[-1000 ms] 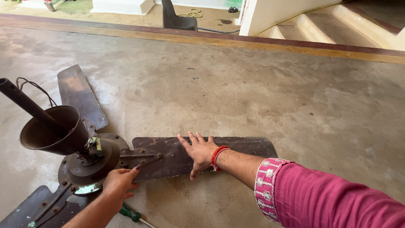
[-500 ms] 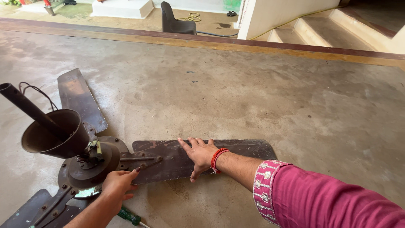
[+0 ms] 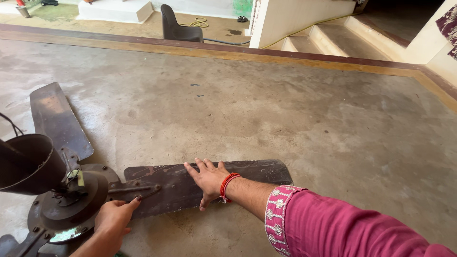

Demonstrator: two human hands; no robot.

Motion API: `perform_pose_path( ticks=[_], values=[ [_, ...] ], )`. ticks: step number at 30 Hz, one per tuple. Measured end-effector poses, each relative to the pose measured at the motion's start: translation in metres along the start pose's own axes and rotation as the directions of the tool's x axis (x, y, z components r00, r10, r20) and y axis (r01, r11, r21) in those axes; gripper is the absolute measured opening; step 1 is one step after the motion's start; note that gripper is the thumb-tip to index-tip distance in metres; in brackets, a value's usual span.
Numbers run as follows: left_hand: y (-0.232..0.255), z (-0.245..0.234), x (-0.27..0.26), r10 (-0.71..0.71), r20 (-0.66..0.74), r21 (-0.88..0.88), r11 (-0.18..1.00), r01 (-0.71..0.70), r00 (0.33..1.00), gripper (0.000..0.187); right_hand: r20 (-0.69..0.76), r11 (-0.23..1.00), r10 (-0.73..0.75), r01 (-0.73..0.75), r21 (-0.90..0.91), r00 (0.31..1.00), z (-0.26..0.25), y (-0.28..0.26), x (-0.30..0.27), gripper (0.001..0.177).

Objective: The person uses a screwdriver to loosen and remove screws from the fan blade mounts, then detaches one fan blade from the motor housing. The blade is set aside on the floor.

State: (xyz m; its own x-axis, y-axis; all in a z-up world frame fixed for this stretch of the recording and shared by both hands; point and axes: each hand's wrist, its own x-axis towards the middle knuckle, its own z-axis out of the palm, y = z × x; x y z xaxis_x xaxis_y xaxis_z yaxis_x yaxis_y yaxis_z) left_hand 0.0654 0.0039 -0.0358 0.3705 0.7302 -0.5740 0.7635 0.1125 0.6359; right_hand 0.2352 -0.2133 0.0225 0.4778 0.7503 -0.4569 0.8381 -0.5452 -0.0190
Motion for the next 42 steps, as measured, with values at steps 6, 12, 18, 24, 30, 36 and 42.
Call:
perform_pose_path(
  ticks=[6, 12, 18, 24, 30, 36, 42],
  values=[
    [-0.004, 0.004, 0.008, 0.005, -0.034, 0.043, 0.999, -0.004, 0.999, 0.069, 0.014, 1.0, 0.012, -0.012, -0.016, 1.0, -0.002, 0.009, 0.006, 0.155],
    [-0.012, 0.012, 0.025, 0.074, -0.101, 0.069, 0.995, -0.067, 0.992, 0.069, -0.006, 1.0, -0.016, 0.016, -0.002, 1.0, 0.002, 0.017, 0.009, 0.16],
    [-0.024, 0.015, 0.045, 0.057, -0.093, 0.004, 0.998, -0.057, 0.994, 0.071, 0.054, 0.998, -0.043, 0.045, -0.033, 0.998, 0.007, 0.025, 0.009, 0.167],
    [-0.021, 0.012, 0.059, 0.001, -0.064, 0.064, 0.998, 0.003, 0.998, 0.074, 0.071, 0.997, -0.063, 0.066, -0.042, 0.995, 0.008, 0.035, 0.01, 0.168],
    [-0.024, 0.018, 0.054, 0.015, -0.101, 0.029, 0.999, -0.012, 0.995, 0.073, 0.04, 0.995, -0.092, 0.093, -0.023, 0.995, 0.01, 0.044, 0.01, 0.165],
    [-0.013, 0.023, 0.02, 0.175, -0.238, 0.034, 0.985, -0.172, 0.955, 0.062, -0.023, 0.996, -0.084, 0.084, -0.014, 0.996, 0.0, 0.054, 0.0, 0.161],
    [0.032, 0.027, -0.019, 0.144, -0.176, -0.105, 0.981, -0.164, 0.974, 0.053, -0.083, 0.998, -0.056, 0.056, -0.002, 0.995, -0.021, 0.073, -0.025, 0.156]
  ],
)
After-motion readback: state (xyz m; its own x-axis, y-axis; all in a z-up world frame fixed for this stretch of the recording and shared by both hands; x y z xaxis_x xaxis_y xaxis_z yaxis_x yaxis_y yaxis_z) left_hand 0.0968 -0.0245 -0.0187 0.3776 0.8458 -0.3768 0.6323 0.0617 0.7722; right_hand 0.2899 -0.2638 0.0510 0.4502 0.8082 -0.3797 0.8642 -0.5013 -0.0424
